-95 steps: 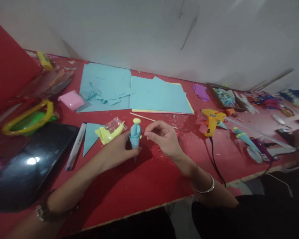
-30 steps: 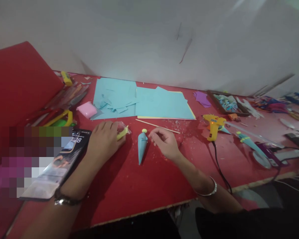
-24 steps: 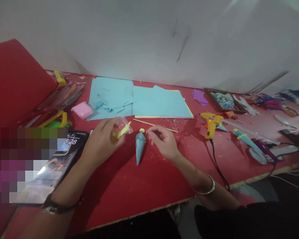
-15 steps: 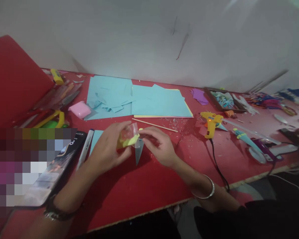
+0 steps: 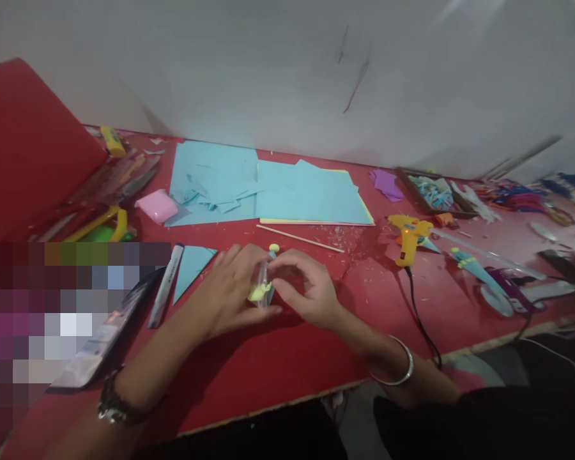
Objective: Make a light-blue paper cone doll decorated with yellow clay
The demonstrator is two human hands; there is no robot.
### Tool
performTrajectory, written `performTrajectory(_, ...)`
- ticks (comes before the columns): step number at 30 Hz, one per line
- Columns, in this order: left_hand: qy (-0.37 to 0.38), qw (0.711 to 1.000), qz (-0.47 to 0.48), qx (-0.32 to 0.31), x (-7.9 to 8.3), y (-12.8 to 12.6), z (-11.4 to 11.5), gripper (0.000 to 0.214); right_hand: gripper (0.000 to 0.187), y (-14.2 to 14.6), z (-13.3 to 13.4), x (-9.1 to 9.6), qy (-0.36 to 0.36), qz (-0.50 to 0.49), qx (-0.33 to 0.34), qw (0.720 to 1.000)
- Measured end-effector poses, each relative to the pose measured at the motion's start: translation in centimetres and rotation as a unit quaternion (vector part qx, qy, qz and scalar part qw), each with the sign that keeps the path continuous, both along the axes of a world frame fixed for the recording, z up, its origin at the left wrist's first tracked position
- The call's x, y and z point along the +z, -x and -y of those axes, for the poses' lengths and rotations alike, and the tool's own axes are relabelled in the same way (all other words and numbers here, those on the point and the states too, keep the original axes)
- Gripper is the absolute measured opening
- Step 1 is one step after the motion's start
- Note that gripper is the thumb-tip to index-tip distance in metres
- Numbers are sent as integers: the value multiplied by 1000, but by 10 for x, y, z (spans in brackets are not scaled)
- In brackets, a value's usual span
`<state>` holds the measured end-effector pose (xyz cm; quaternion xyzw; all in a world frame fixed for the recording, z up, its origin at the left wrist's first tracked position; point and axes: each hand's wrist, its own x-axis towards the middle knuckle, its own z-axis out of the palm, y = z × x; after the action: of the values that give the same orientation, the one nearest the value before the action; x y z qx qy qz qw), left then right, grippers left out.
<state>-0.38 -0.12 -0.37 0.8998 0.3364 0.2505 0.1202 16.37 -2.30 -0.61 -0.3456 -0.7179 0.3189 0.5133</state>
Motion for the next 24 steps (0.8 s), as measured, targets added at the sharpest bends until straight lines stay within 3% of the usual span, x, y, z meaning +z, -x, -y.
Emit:
performTrajectory(5,14,999,-4,29,2,-2,0,22,9,1,1,1,-14,29,8,999)
performTrajectory(12,-36,999,11,35,-1,-1,-3,20,7,1,0,-1,-41,59,-22,997)
performTrajectory(18,-91,993,32,72,-4,3,-4,18,10,-1,-3,-6,-144,134,-31,980)
performTrajectory(24,-72,995,-15,71,-3,3,-3,15,16,-4,-6,-16,-224,197,-42,954)
